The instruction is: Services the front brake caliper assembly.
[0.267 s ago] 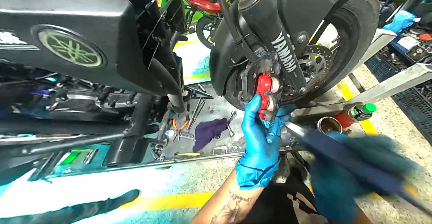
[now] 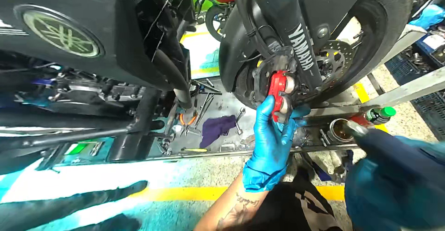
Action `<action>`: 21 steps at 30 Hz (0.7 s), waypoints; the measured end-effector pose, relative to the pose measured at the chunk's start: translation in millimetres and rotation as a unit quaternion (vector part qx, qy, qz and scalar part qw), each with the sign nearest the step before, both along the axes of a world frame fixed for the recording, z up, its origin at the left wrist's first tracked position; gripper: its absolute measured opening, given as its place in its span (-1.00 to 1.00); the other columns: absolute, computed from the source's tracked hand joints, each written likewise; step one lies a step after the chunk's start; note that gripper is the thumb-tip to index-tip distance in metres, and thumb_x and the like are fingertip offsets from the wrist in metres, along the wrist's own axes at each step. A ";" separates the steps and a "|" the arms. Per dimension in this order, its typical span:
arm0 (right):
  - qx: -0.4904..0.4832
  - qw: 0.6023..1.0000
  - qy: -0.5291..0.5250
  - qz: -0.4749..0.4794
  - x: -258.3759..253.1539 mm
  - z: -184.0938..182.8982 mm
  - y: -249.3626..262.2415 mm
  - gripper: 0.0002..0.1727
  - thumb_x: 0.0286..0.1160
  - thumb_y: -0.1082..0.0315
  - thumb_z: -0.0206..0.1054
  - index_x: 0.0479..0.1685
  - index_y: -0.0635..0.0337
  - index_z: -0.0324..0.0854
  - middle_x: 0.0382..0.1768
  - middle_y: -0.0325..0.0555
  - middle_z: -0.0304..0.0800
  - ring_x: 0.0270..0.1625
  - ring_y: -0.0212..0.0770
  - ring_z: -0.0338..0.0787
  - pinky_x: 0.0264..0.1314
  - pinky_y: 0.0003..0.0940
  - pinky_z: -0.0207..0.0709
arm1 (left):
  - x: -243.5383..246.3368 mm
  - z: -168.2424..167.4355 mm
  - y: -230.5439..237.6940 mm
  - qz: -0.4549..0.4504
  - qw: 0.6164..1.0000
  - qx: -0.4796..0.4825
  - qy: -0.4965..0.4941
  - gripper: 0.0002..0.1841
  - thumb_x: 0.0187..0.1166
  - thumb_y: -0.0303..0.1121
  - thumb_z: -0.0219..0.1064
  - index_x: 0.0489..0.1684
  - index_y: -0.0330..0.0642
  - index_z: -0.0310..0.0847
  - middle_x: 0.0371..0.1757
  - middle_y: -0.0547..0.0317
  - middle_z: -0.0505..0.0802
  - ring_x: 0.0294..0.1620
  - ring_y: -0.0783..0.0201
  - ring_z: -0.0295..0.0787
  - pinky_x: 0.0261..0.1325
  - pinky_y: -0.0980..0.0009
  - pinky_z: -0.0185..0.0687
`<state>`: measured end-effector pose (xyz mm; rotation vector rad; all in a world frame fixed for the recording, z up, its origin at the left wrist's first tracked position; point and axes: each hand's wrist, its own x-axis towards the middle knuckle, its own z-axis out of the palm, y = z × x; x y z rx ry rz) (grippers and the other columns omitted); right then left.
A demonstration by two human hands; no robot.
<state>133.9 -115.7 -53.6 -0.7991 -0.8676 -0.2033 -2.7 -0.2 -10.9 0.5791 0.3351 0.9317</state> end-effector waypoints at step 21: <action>-0.781 0.493 -0.355 0.146 41.6 -253.0 148.2 -0.70 0.63 0.46 0.21 0.22 0.20 0.74 0.31 0.27 0.71 0.34 0.35 0.69 0.29 0.35 0.53 | -13.2 -76.0 148.8 -0.157 0.929 0.255 0.219 -0.74 0.75 -0.07 0.01 -0.30 0.46 0.61 -0.31 0.74 0.87 -0.24 0.77 0.77 -0.14 0.71 0.72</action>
